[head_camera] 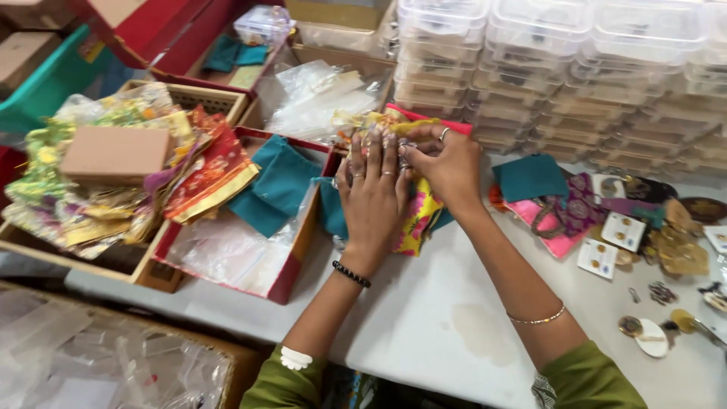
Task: The person sorts various jewelry items, including earrings and necklaces, from a cluttered table into small fabric pouches. They handle the items by hand, placing them into different colored bags and tying the drawstrings to close them.
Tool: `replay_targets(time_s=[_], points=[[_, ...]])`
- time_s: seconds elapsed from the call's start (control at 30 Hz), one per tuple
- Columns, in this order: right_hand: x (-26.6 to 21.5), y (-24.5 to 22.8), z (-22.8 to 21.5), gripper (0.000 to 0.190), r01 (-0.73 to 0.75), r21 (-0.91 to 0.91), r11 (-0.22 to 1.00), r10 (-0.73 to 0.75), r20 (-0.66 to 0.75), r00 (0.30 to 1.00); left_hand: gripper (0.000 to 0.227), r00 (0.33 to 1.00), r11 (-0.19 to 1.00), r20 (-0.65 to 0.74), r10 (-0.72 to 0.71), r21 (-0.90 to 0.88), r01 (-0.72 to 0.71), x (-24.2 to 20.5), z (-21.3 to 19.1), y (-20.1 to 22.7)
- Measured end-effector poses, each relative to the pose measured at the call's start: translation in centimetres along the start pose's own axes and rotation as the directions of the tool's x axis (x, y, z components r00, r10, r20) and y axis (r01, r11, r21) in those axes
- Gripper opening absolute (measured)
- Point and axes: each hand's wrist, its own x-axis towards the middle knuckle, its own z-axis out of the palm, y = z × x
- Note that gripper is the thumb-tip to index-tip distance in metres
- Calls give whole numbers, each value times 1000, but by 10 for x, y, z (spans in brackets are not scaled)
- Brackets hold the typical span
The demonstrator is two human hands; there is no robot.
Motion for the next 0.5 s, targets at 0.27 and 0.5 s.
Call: replay_targets(time_s=[0.27,0.5], points=[[-34,8,-118,26,-76,67,995,88,-194,977,57,996,996,92,-17,89,9,1,13,6],[-64,52,-194,20,-39,125,991,74,-295,953,41,951,914,-43,307,-266,-307,1,-35,86]])
